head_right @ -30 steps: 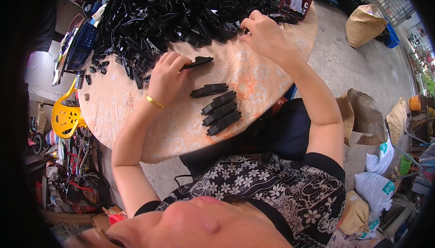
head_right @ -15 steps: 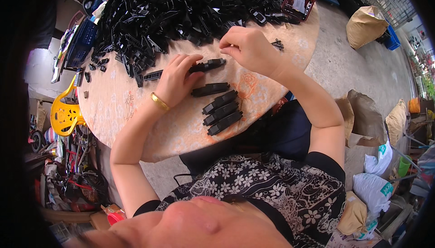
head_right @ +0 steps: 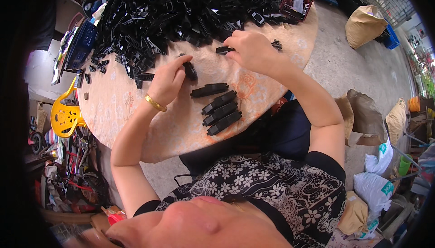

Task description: The person assembles plastic components by hand, snapping smaller black plastic pieces into larger bases and stacking the assembled units on the table.

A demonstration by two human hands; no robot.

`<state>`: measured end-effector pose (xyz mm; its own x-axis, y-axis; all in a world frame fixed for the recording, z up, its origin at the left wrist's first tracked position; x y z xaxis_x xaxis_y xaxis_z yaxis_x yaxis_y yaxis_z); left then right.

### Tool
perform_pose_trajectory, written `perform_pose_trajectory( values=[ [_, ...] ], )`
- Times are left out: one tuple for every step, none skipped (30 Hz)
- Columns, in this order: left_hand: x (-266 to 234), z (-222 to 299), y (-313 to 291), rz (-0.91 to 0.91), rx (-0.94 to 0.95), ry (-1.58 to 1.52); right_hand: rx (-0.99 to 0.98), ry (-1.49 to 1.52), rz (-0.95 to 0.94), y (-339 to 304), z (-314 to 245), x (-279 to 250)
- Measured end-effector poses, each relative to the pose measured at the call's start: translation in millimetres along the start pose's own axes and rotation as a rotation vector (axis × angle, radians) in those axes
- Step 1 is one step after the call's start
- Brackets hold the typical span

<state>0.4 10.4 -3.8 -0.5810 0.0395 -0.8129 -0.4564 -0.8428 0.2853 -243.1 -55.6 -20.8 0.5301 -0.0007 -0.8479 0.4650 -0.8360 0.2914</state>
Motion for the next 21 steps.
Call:
perform_pose_trajectory(
  values=[
    [-1,1,0,-0.031,-0.037,0.029,-0.008,-0.003,-0.018,1,-1,2],
    [-1,0,-2,-0.031,-0.038,0.030,-0.009,-0.001,-0.018,1,-2,2],
    [0,-3,-3,0.011,0.061,0.154,-0.034,0.018,-0.022,1,-5,2],
    [0,-3,-3,0.054,0.162,0.276,-0.057,0.034,-0.024,0,-7,2],
    [0,-3,-2,0.054,0.162,0.277,-0.057,0.035,-0.023,1,-7,4],
    [1,-2,-2,0.070,0.174,0.276,-0.111,0.068,0.036,1,-7,8],
    [1,-1,-1,0.086,0.187,0.273,-0.164,0.101,0.095,2,-7,11],
    [4,0,0,0.086,0.188,0.273,-0.163,0.100,0.096,2,-6,13],
    [8,3,1,0.062,0.204,0.214,-0.172,0.100,0.093,3,-6,14],
    [11,6,1,0.038,0.221,0.153,-0.180,0.100,0.090,3,-7,15],
    [13,10,1,0.018,0.227,0.145,-0.179,0.099,0.091,3,-9,13],
    [15,12,1,0.018,0.228,0.144,-0.112,0.134,0.019,3,-11,10],
    [16,13,0,0.015,0.231,0.102,-0.048,0.171,-0.054,3,-14,8],
    [17,14,-1,0.013,0.233,0.059,-0.050,0.171,-0.055,2,-19,4],
    [16,14,-1,0.014,0.232,0.060,0.039,0.257,-0.123,2,-24,1],
    [16,14,-1,0.014,0.223,0.048,0.128,0.342,-0.191,1,-27,-2],
    [16,14,-2,0.014,0.214,0.036,0.127,0.342,-0.192,1,-29,-3],
    [15,14,-2,0.015,0.213,0.036,0.121,0.382,-0.214,0,-31,-3],
    [15,15,-1,0.013,0.211,0.032,0.117,0.422,-0.235,0,-32,-4],
    [15,15,-1,0.010,0.210,0.028,0.117,0.421,-0.235,-1,-31,-2],
    [15,15,-1,0.011,0.210,0.027,0.036,0.318,-0.247,-2,-31,1]
  ],
)
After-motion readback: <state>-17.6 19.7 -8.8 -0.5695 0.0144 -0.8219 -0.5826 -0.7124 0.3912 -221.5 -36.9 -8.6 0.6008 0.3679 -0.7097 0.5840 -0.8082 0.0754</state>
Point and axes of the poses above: each hand's wrist, its own y-axis towards the middle knuckle, its own x-axis out of the palm, z = x × y, the point moved 1 cm from there along y, towards the middle knuckle, and after that the axes turned 15 degrees about x, right-handed, at the moved point
